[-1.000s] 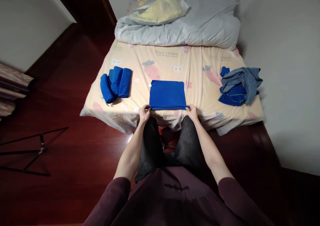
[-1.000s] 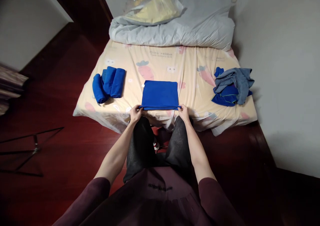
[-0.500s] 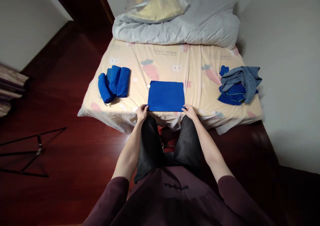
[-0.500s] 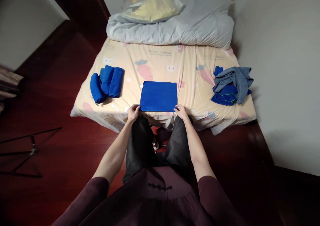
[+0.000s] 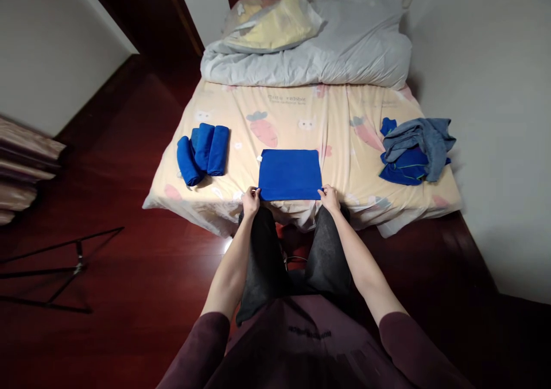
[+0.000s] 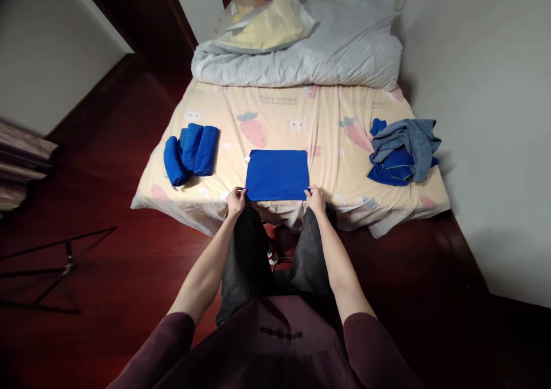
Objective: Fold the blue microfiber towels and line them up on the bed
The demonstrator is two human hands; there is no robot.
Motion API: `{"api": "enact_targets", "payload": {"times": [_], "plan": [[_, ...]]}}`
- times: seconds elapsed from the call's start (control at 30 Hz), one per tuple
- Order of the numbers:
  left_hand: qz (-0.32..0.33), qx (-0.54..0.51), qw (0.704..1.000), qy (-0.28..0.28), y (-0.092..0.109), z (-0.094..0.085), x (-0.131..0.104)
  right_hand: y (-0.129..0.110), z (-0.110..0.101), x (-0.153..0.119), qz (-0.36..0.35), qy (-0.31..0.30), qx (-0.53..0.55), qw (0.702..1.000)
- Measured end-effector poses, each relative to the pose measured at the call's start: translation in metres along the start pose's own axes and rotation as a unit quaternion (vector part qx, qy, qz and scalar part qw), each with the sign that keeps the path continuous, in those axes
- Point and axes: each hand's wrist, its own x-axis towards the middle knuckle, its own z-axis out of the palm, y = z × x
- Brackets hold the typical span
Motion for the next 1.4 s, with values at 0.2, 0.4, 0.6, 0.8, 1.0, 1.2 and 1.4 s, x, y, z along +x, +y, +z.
{"api": "enact_targets", "payload": {"times": [0.2, 0.4, 0.6, 0.8, 1.0, 1.2, 1.4], "plan": [[0.000, -0.012, 1.000, -0.026, -0.002, -0.003, -0.001, -0.005, 0.001, -0.003, -0.004, 0.029, -0.030, 0.999], [-0.016, 0.004, 1.000, -0.012, -0.005, -0.005, 0.000, -0.018, -0.005, -0.007, 0.014, 0.000, -0.040, 0.999], [-0.032, 0.037, 0.999, 0.003, 0.001, -0.003, 0.001, -0.035, -0.013, -0.011, 0.061, -0.047, -0.077, 0.994], [-0.046, 0.057, 0.997, 0.008, 0.005, 0.001, 0.002, -0.042, -0.016, -0.012, 0.073, -0.041, -0.092, 0.992], [-0.049, 0.062, 0.997, 0.010, 0.004, 0.003, 0.003, -0.039, -0.016, -0.011, 0.076, -0.033, -0.091, 0.992], [-0.043, 0.066, 0.997, 0.008, 0.002, 0.004, 0.005, -0.034, -0.013, -0.007, 0.075, -0.029, -0.087, 0.993], [-0.034, 0.075, 0.997, -0.007, -0.004, 0.007, 0.008, -0.025, -0.007, -0.002, 0.086, -0.029, -0.094, 0.991]]}}
